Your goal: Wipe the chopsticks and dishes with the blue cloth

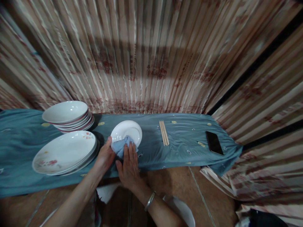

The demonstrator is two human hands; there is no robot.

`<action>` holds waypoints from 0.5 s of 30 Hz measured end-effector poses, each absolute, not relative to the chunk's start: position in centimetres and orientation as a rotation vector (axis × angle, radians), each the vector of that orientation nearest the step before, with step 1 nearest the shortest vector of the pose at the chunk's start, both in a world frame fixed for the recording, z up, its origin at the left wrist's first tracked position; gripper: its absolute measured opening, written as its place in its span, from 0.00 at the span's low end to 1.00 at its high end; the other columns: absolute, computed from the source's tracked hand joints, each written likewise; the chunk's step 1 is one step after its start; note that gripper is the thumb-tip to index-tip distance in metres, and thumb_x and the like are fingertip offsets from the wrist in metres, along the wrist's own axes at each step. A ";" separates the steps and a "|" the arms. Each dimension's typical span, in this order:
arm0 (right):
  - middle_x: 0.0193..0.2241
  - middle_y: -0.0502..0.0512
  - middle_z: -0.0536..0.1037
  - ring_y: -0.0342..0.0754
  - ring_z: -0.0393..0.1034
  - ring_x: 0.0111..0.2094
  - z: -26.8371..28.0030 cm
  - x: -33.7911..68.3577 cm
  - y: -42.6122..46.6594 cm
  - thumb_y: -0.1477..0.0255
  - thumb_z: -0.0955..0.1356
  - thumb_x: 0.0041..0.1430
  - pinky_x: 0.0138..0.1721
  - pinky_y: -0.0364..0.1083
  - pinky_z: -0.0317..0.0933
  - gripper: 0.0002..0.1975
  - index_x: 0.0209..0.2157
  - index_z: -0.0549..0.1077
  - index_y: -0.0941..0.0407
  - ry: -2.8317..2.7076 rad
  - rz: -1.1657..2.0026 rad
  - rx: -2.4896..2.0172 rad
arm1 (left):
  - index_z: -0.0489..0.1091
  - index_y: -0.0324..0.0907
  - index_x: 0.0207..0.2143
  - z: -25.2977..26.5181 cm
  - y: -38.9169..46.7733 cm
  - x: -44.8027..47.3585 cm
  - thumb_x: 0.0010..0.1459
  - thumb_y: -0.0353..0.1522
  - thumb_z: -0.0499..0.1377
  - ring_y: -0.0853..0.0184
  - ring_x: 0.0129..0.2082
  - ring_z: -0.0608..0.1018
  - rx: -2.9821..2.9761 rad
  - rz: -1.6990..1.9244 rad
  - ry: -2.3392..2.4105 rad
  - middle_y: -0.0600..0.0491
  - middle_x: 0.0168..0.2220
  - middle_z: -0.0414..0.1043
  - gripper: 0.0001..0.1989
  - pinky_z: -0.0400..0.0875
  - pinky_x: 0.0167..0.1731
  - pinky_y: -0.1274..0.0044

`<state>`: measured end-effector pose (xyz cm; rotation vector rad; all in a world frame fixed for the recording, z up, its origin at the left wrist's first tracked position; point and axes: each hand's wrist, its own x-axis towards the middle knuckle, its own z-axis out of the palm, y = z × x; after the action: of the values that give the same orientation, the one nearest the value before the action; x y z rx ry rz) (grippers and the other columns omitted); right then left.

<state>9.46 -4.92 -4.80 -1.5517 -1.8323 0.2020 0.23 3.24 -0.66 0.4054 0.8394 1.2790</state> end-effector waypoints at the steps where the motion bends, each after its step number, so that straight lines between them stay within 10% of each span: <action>1: 0.66 0.65 0.41 0.56 0.32 0.67 -4.5 9.5 -4.8 0.66 0.56 0.66 0.61 0.62 0.47 0.32 0.66 0.36 0.60 -1.852 0.183 -1.533 | 0.74 0.32 0.35 -0.4 3.1 0.3 0.50 0.41 0.63 0.59 0.41 0.79 0.443 1.295 0.862 0.44 0.32 0.79 0.19 0.71 0.45 0.71; 15: 0.67 0.66 0.38 0.57 0.30 0.67 -3.4 12.9 -1.7 0.65 0.55 0.66 0.60 0.63 0.45 0.32 0.66 0.36 0.59 -1.736 0.095 -1.611 | 0.75 0.34 0.37 0.7 2.2 1.1 0.50 0.41 0.64 0.57 0.45 0.77 0.512 1.257 0.787 0.44 0.36 0.79 0.19 0.69 0.47 0.71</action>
<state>12.90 -1.65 -3.37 -1.6110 -1.7360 0.0950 1.15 2.15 0.69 0.5120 0.7871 1.2568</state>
